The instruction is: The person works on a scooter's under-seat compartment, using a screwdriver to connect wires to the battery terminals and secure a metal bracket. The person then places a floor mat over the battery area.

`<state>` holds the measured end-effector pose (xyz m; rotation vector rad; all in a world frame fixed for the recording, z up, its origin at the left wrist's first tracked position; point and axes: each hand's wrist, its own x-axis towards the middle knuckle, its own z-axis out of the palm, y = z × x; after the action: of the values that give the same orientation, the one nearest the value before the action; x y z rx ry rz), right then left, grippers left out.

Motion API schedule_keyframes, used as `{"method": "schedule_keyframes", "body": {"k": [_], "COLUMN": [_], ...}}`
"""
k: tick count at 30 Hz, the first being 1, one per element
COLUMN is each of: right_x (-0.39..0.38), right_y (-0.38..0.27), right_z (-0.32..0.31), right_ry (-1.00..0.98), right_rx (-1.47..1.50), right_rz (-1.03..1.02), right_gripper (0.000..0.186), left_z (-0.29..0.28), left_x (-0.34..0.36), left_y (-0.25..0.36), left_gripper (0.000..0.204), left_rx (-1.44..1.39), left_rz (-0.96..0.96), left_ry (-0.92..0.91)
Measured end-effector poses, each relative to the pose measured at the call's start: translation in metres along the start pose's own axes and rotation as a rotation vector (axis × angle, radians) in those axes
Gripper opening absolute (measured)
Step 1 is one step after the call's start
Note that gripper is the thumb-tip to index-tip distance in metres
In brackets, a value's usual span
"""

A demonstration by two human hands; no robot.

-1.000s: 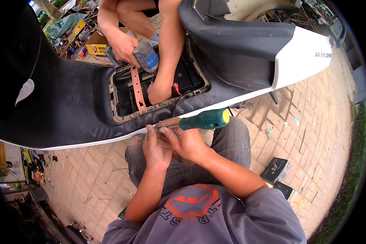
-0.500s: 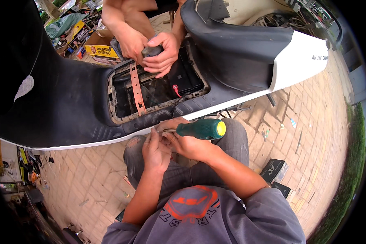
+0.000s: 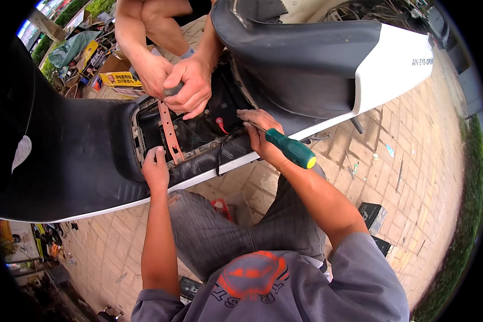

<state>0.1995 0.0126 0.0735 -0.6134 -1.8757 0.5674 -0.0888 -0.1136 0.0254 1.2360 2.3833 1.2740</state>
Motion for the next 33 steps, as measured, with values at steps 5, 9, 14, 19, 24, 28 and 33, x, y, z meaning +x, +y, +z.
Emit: {"method": "schedule_keyframes", "body": {"k": [5,9,14,19,24,28,33], "right_x": [0.013,0.005,0.004,0.006,0.009,0.008,0.008], "right_y": [0.031,0.040,0.044,0.040,0.043,0.040,0.042], "right_z": [0.015,0.021,0.022,0.019,0.027,0.026,0.023], "right_ry": [-0.039,-0.027,-0.034,-0.052,-0.050,-0.058,-0.042], "right_rx": [-0.004,-0.014,-0.010,-0.084,-0.059,-0.088,-0.108], "right_rz": [-0.066,-0.031,0.029,0.050,0.024,0.037,0.015], "right_gripper": [0.023,0.023,0.021,0.022,0.024,0.023,0.020], "left_z": [0.026,0.027,0.028,0.021,0.041,0.039,0.012], "left_x": [0.004,0.001,0.004,0.052,0.107,0.104,0.031], "left_y": [0.004,0.003,0.003,-0.010,-0.057,-0.028,0.073], "left_gripper": [0.028,0.025,0.025,0.025,0.028,0.037,0.026], "left_rx": [0.296,0.382,0.406,0.219,0.074,-0.117,-0.038], "left_rz": [-0.073,-0.119,-0.168,-0.319,-0.509,-0.305,0.290], "left_ry": [0.042,0.036,0.001,-0.413,-0.684,-0.006,-0.141]}}
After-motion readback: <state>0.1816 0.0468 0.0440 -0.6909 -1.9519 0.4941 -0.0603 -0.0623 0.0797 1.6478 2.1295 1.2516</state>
